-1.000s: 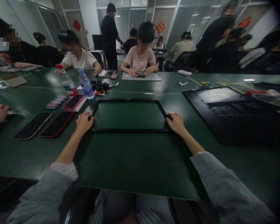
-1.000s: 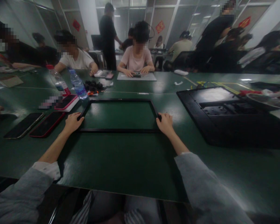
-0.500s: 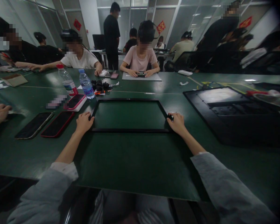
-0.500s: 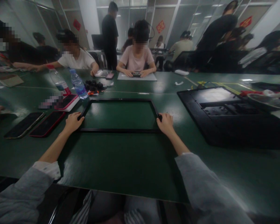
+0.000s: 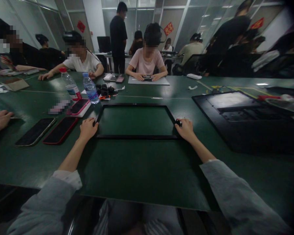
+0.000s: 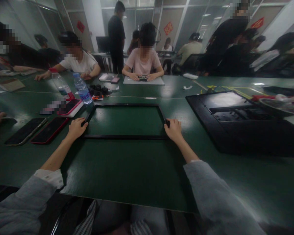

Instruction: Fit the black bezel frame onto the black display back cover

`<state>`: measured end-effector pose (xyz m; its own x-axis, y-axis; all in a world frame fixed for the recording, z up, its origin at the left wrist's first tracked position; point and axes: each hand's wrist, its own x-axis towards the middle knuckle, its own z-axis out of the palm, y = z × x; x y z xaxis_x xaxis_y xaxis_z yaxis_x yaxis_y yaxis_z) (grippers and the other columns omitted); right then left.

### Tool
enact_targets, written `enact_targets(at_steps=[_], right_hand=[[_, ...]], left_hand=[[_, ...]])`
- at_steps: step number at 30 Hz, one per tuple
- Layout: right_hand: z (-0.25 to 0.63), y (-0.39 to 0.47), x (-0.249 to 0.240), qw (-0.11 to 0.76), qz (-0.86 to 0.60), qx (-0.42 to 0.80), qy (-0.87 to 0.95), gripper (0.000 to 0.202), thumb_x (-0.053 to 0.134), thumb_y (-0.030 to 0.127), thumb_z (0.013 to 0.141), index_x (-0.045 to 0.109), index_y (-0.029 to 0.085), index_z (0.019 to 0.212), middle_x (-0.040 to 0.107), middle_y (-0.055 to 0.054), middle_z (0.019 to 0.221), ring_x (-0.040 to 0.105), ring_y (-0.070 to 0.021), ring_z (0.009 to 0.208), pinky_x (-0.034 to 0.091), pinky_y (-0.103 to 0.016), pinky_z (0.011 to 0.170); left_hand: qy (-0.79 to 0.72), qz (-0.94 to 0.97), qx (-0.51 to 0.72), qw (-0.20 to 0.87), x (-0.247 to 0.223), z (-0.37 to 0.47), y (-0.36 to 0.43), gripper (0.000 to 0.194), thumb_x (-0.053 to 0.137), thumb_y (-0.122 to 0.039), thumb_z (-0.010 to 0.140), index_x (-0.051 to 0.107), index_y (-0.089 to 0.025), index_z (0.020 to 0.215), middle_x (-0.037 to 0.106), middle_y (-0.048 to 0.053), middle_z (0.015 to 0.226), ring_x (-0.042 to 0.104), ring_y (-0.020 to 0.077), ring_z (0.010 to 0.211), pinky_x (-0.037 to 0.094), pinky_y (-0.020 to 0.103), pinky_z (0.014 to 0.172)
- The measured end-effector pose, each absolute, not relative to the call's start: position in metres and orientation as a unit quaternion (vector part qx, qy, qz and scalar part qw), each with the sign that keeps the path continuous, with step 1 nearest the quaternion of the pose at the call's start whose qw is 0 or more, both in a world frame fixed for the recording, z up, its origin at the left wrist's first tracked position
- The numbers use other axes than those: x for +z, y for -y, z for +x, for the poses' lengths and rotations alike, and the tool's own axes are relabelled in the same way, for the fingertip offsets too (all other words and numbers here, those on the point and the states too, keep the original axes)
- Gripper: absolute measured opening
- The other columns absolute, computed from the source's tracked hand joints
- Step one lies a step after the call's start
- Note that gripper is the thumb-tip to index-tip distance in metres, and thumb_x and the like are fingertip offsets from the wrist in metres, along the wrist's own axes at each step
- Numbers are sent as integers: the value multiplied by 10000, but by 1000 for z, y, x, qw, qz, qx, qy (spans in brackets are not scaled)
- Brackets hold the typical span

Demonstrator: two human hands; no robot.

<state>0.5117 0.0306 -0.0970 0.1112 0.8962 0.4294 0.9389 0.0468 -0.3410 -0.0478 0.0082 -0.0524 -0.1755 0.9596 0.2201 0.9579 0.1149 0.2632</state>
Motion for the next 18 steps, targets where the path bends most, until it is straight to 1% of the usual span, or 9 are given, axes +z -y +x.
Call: enact_targets(at_steps=[5,10,15,18], right_hand=[[513,-31,-99,279,-693,-37,664,468,485,333,925,666,121,1302,635,-231,1267,529,-383,1237,415,-542,1052],[514,-32,-100,291,-684,-39,668,455,489,332,915,673,137,1283,644,-225,1234,532,-389,1222,409,-562,1055],[515,-33,-102,300,-684,-36,664,475,477,360,910,673,137,1281,638,-220,1236,524,-389,1230,412,-562,1049],[516,-33,-103,302,-680,-37,667,468,484,354,907,675,151,1282,644,-211,1221,525,-387,1224,408,-567,1054]], left_hand=[[-747,642,173,1,-53,-48,-9,487,454,-379,997,669,-192,1392,574,135,1541,472,385,1413,450,595,1124],[-747,642,171,2,-52,-49,-7,478,456,-389,998,674,-210,1384,571,121,1546,470,387,1414,451,594,1120],[-745,643,176,3,-51,-49,-7,489,460,-389,997,670,-186,1389,580,134,1534,477,387,1405,448,592,1129],[-746,642,176,2,-52,-49,-8,486,462,-395,998,671,-198,1390,580,127,1535,473,383,1413,448,583,1133]])
